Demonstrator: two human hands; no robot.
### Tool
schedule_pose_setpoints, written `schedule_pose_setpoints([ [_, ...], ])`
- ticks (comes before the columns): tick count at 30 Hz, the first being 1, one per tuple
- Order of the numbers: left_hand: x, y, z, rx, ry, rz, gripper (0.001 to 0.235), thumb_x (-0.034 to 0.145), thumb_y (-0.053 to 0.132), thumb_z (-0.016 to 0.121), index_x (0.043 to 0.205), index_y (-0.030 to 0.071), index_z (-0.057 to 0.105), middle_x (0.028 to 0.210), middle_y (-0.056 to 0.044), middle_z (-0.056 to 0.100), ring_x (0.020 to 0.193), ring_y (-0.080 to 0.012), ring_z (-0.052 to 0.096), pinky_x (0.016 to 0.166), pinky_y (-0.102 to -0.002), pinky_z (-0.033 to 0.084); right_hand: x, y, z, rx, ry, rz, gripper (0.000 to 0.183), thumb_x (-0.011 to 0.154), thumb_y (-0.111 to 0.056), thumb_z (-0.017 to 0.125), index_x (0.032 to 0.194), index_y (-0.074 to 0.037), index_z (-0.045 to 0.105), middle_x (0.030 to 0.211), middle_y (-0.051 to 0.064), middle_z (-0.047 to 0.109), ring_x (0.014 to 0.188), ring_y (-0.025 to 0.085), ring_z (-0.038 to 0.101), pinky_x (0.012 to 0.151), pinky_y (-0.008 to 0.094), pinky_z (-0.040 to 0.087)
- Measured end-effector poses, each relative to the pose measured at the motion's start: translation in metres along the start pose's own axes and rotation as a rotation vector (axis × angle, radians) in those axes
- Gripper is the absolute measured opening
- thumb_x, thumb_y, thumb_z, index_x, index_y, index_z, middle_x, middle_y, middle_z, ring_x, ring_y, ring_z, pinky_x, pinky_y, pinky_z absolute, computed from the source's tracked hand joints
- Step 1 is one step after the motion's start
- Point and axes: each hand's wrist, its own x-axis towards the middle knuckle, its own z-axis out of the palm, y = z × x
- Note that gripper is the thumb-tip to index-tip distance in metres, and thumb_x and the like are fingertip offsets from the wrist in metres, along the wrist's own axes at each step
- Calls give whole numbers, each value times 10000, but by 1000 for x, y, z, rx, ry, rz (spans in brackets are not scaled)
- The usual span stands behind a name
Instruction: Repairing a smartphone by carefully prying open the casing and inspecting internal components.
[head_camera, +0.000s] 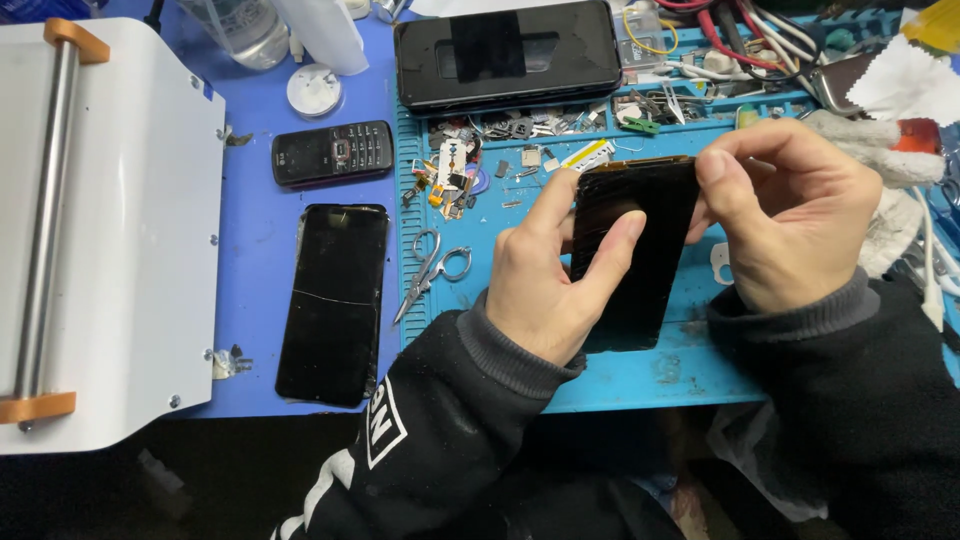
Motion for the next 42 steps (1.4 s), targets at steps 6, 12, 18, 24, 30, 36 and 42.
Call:
schedule_pose_setpoints([
  [6,1,0,0,50,4,-24,310,986,173,706,1224,16,586,956,-135,803,897,-196,823,740,-282,626,-2,-1,2,10,-21,-22,99,1135,3,657,1165,85,610,951,84,639,759,113,653,697,250,577],
  [12,0,0,0,0,-9,-29,361,991,168,694,1291,12,570,971,-139,802,908,-198,820,769,-284,630,6,-20,9,35,-1,36,109,1061,-26,634,1139,50,625,914,67,658,748,107,669,677,247,588],
  [18,0,1,0,16,-7,-6,349,998,166,696,1284,7,576,980,-138,802,921,-200,821,778,-285,631,0,-3,3,-53,15,-16,131,1163,-38,651,1116,83,627,922,85,657,756,104,654,669,241,569],
  [24,0,1,0,11,5,5,372,992,164,696,1304,6,570,981,-143,796,933,-204,818,785,-289,634,7,-25,13,-22,33,21,133,1032,-79,640,1103,31,619,920,39,641,756,87,651,663,243,570],
  [30,-1,2,0,-4,2,23,406,996,160,692,1345,2,559,1012,-150,796,955,-207,812,810,-288,630,-1,2,-2,-57,16,-13,151,1189,-45,665,1105,74,626,914,82,658,740,107,654,664,247,570],
  [36,1,1,0,25,9,-14,357,977,163,699,1274,4,579,939,-138,794,879,-190,818,744,-281,633,5,-19,13,-82,32,9,116,1060,-55,649,1120,40,616,936,47,637,750,98,637,673,253,561],
  [42,1,2,0,6,-1,-20,334,986,162,698,1258,6,584,946,-138,798,879,-202,824,748,-285,628,-1,1,-2,-36,-1,-11,114,1150,-38,649,1122,68,617,911,71,660,746,108,665,678,244,580],
])
